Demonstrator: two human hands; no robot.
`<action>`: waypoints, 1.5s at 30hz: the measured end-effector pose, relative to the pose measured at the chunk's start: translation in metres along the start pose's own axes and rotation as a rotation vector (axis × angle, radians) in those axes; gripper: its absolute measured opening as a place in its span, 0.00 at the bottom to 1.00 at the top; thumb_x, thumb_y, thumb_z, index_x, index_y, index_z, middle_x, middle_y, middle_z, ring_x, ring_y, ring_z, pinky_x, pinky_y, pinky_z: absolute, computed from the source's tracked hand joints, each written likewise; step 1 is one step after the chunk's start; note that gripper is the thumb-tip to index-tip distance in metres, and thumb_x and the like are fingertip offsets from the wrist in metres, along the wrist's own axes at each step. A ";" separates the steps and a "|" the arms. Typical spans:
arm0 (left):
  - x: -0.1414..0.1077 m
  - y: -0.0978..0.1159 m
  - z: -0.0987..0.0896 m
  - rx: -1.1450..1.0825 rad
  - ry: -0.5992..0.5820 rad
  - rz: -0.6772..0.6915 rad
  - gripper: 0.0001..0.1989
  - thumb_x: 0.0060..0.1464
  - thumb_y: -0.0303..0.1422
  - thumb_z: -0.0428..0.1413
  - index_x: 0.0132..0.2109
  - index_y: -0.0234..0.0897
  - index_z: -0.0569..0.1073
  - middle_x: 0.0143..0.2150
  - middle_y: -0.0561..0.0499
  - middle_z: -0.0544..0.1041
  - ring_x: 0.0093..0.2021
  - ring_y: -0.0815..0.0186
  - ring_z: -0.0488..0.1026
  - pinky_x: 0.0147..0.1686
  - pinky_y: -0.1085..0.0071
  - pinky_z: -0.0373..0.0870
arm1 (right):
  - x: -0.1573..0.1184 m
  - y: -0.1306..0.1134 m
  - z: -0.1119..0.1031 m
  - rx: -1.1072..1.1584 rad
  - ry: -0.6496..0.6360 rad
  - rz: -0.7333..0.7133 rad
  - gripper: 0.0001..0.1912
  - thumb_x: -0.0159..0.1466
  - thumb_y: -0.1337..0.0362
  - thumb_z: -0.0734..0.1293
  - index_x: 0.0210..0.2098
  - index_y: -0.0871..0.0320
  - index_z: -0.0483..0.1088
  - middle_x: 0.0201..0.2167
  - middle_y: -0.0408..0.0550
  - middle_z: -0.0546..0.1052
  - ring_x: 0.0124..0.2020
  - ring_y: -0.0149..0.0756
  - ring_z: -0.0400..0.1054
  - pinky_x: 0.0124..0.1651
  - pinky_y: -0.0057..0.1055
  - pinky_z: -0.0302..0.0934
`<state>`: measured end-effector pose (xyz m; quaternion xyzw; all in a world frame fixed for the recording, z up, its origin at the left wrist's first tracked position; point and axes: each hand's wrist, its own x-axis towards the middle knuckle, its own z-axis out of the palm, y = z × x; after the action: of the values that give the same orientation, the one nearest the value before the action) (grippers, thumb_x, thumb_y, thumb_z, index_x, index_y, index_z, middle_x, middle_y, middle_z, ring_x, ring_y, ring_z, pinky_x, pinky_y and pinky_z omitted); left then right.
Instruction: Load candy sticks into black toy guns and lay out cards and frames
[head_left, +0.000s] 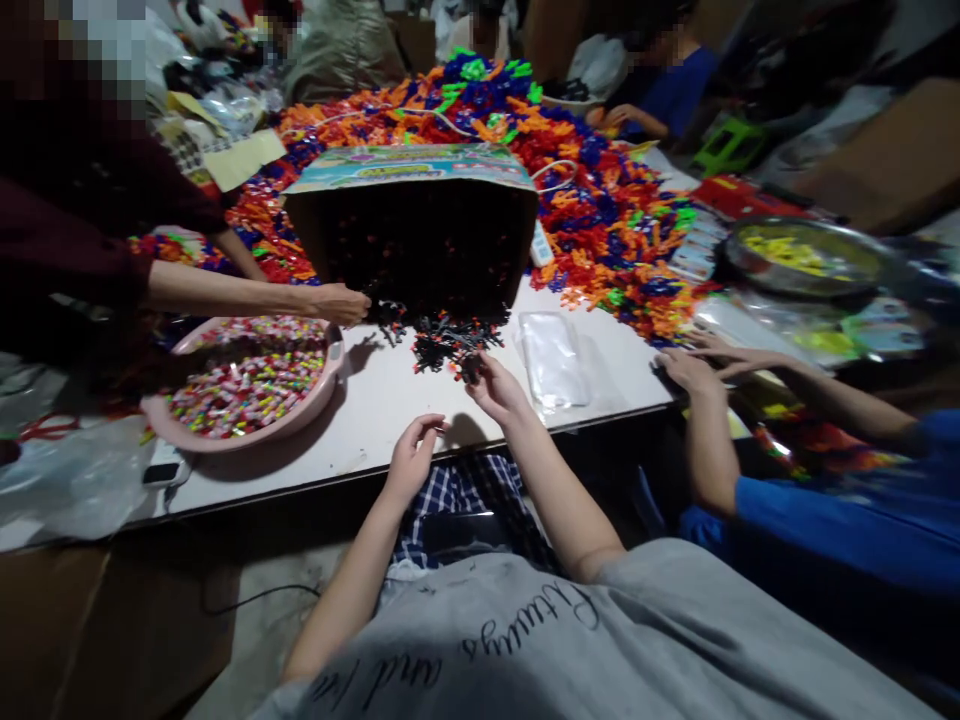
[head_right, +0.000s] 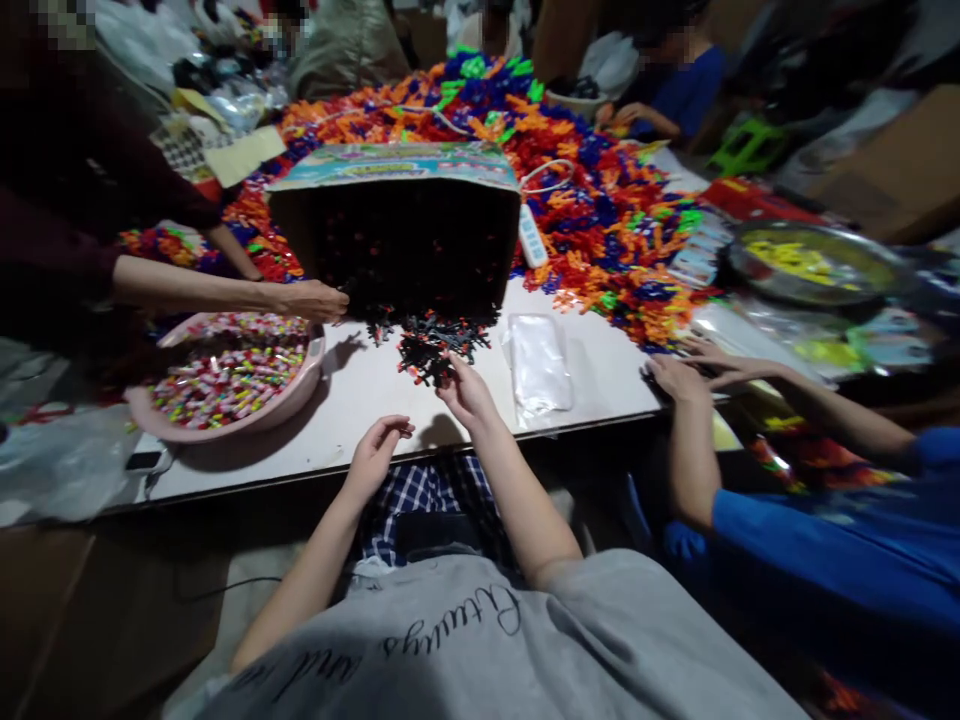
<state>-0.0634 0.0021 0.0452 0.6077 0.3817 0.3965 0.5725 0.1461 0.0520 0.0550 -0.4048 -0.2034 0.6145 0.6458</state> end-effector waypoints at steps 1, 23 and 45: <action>-0.004 0.003 -0.001 0.018 0.011 -0.001 0.16 0.62 0.42 0.53 0.48 0.37 0.75 0.43 0.44 0.80 0.44 0.61 0.77 0.51 0.61 0.72 | -0.003 0.005 -0.003 0.014 0.009 0.010 0.12 0.61 0.53 0.71 0.36 0.53 0.68 0.25 0.37 0.76 0.22 0.26 0.69 0.22 0.21 0.63; -0.010 0.044 -0.101 0.010 0.329 -0.034 0.29 0.41 0.38 0.67 0.52 0.39 0.73 0.40 0.49 0.80 0.38 0.62 0.78 0.40 0.65 0.77 | -0.011 0.049 0.164 -0.814 -0.636 -0.334 0.13 0.64 0.51 0.67 0.32 0.53 0.76 0.29 0.43 0.78 0.31 0.34 0.71 0.38 0.29 0.64; -0.042 0.081 -0.147 -0.381 0.840 0.219 0.33 0.31 0.46 0.74 0.42 0.39 0.69 0.34 0.55 0.75 0.31 0.70 0.76 0.35 0.73 0.75 | -0.005 0.073 0.186 -0.556 -0.727 -0.182 0.18 0.61 0.48 0.70 0.38 0.57 0.74 0.29 0.43 0.75 0.29 0.30 0.66 0.34 0.29 0.63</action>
<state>-0.2144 0.0169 0.1285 0.3158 0.4343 0.7289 0.4247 -0.0420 0.0918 0.1092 -0.3013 -0.6082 0.5795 0.4511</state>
